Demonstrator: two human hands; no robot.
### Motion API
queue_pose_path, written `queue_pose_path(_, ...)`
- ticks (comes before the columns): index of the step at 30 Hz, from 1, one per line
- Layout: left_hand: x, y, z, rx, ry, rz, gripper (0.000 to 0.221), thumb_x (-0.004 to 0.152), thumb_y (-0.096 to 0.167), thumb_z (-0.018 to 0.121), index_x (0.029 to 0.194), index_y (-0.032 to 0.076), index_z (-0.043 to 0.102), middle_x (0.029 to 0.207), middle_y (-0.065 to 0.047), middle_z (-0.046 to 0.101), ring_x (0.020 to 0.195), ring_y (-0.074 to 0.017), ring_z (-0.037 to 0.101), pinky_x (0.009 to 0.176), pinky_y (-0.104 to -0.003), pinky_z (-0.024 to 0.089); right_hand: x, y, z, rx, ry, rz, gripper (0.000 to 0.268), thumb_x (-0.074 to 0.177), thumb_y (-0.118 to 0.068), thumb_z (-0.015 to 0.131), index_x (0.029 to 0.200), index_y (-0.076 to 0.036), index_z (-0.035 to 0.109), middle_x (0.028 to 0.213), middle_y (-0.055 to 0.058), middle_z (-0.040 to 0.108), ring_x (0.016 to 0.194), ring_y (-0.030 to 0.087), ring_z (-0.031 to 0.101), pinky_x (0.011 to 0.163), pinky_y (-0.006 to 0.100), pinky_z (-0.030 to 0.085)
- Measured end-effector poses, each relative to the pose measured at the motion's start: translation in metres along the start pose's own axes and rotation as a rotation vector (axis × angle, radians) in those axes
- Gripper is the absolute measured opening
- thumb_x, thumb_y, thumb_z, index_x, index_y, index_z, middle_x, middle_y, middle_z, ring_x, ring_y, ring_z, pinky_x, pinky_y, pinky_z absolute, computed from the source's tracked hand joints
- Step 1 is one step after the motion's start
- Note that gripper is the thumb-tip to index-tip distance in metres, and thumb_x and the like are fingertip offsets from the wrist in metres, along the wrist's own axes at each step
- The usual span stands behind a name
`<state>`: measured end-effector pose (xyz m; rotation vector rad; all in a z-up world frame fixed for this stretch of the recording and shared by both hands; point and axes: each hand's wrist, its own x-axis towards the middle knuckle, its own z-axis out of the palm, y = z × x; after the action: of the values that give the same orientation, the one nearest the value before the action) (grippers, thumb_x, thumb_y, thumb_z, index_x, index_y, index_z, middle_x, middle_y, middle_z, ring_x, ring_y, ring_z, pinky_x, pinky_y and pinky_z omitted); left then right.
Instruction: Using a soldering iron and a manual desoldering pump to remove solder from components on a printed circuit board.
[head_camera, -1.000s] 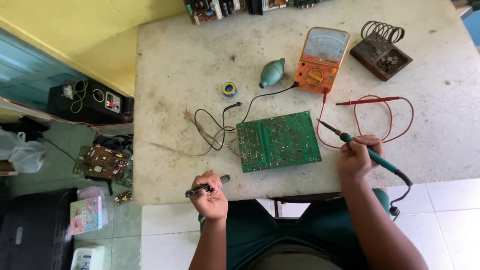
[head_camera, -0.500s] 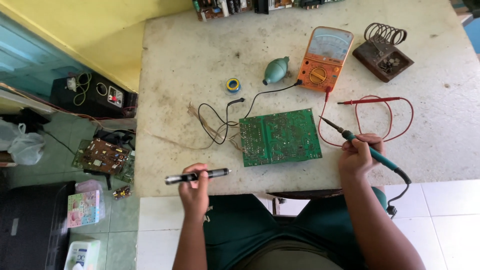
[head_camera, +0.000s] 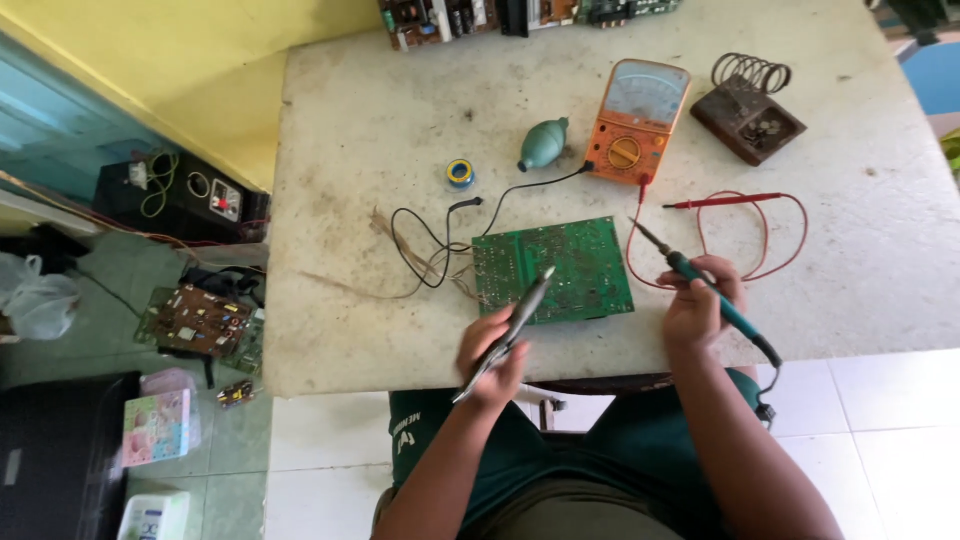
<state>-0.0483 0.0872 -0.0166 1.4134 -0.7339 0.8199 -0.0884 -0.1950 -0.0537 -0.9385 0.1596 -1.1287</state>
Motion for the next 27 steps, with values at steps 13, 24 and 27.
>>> queue_pose_path(13, 0.002, -0.014, 0.046, -0.134, -0.168, 0.073, 0.034, 0.086, 0.005, 0.083, 0.114, -0.005, 0.067, 0.123, -0.027, 0.072, 0.114, -0.0428, 0.069, 0.088, -0.044, 0.061, -0.001, -0.014, 0.017, -0.244, -0.157, -0.018, 0.017, 0.084, 0.02, 0.058, 0.1, 0.016, 0.055, 0.097, 0.028, 0.052, 0.069, 0.044, 0.073, 0.064, 0.053, 0.065)
queue_pose_path(24, 0.007, -0.004, 0.043, 0.176, -0.279, 0.069, 0.036, 0.088, 0.026, 0.082, 0.112, 0.001, 0.072, 0.113, -0.018, 0.077, 0.098, -0.0307, 0.077, 0.078, -0.035, 0.065, -0.013, -0.003, 0.012, -0.221, -0.002, 0.156, 0.016, 0.091, 0.015, 0.062, 0.105, 0.01, 0.057, 0.095, 0.024, 0.06, 0.071, 0.036, 0.074, 0.071, 0.05, 0.068)
queue_pose_path(27, 0.009, -0.005, 0.047, 0.247, -0.255, 0.079, 0.035, 0.088, 0.032, 0.08, 0.11, 0.004, 0.075, 0.107, -0.015, 0.076, 0.089, -0.029, 0.076, 0.073, -0.035, 0.064, -0.014, -0.003, 0.012, -0.223, -0.005, 0.146, 0.016, 0.09, 0.017, 0.062, 0.104, 0.011, 0.056, 0.094, 0.026, 0.062, 0.072, 0.037, 0.074, 0.07, 0.051, 0.068)
